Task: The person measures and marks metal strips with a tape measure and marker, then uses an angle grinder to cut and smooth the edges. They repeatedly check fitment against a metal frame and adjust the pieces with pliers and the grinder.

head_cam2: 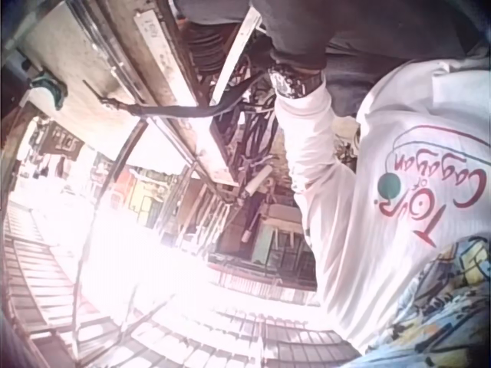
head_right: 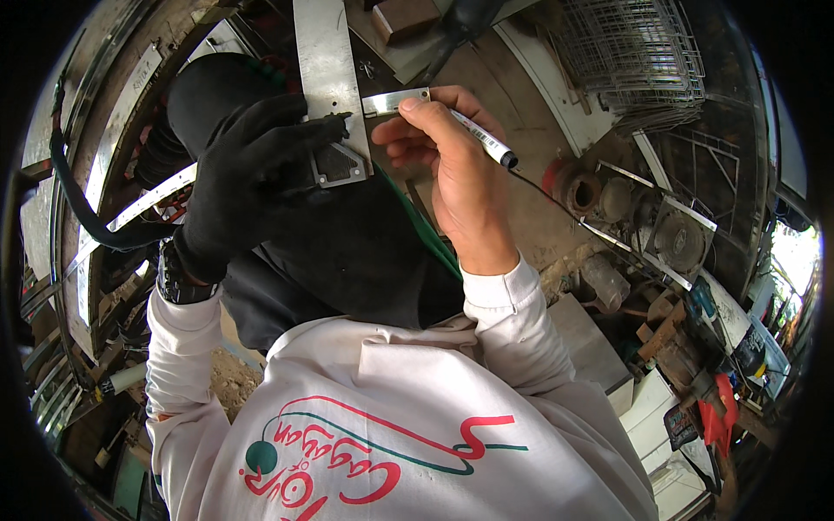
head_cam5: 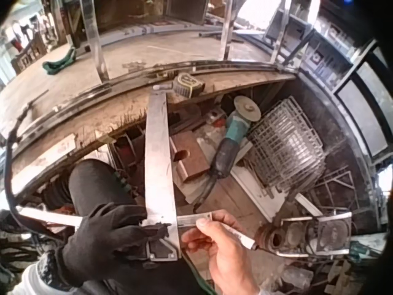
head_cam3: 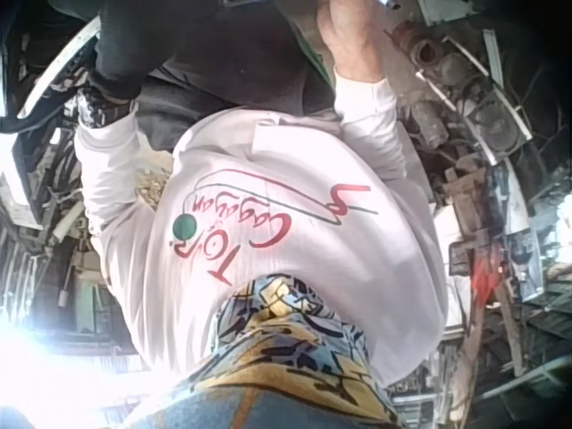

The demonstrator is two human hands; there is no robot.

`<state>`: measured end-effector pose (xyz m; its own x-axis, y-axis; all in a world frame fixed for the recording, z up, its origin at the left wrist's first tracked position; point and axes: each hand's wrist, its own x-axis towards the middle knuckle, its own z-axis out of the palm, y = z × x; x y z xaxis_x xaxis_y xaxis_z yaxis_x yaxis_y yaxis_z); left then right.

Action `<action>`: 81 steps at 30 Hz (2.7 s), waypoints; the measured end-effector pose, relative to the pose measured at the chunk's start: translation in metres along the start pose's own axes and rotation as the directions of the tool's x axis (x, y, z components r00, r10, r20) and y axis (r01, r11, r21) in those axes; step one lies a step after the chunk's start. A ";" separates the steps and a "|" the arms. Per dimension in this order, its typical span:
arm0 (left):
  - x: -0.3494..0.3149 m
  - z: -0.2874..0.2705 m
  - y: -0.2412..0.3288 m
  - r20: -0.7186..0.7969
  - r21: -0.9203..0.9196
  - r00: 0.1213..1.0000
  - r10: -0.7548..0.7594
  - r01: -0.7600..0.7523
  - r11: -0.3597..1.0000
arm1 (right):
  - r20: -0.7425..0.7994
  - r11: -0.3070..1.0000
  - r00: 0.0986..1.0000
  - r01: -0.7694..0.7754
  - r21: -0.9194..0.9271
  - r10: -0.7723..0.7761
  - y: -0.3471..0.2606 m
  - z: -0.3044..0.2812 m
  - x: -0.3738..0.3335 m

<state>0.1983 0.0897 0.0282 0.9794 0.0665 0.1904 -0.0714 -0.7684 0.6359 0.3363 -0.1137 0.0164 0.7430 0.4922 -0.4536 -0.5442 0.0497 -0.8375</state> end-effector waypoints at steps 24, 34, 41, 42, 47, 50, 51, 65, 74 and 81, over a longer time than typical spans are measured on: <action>0.004 -0.003 0.001 0.021 0.003 1.000 0.004 -0.004 1.000 | 0.003 0.999 0.999 0.044 -0.006 -0.044 0.003 0.001 -0.002; 0.004 0.002 -0.009 0.014 -0.080 1.000 0.007 -0.006 0.997 | 0.024 0.999 0.999 0.044 -0.026 -0.043 0.005 -0.001 0.000; 0.006 -0.004 -0.003 0.093 -0.036 0.995 -0.030 0.033 0.999 | -0.003 0.998 0.998 0.059 -0.029 -0.059 -0.001 0.003 -0.008; 0.006 -0.005 -0.002 0.100 -0.019 0.994 -0.033 0.035 0.999 | 0.000 0.998 0.998 0.062 -0.032 -0.062 -0.002 0.003 -0.008; 0.006 -0.001 -0.005 0.105 -0.013 0.994 -0.026 0.028 1.000 | 0.005 0.994 0.998 0.068 -0.087 -0.068 0.008 -0.004 -0.006; 0.010 0.001 -0.007 0.116 -0.006 0.993 -0.003 0.003 1.000 | -0.037 0.987 0.996 0.076 -0.144 -0.082 0.012 -0.007 -0.006; 0.010 0.002 -0.008 0.122 0.005 0.992 0.002 -0.002 1.000 | -0.058 0.983 0.995 0.076 -0.167 -0.086 0.013 -0.008 -0.006; 0.012 0.000 -0.006 0.129 0.004 0.991 -0.034 0.033 0.999 | 0.352 0.587 0.737 0.673 -0.450 -0.576 0.015 -0.010 -0.024; 0.013 0.000 -0.005 0.130 0.001 0.991 -0.025 0.025 1.000 | 0.363 0.527 0.697 0.711 -0.467 -0.619 0.028 -0.005 -0.019; 0.013 -0.001 -0.003 0.139 0.024 0.989 -0.051 0.048 0.999 | 0.421 0.441 0.673 0.727 -0.526 -0.608 0.022 -0.005 -0.022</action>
<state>0.2110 0.0934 0.0298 0.9985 0.0162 0.0516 -0.0197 -0.7794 0.6262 0.3104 -0.1280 0.0065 0.6671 0.6668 0.3322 0.5049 -0.0768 -0.8597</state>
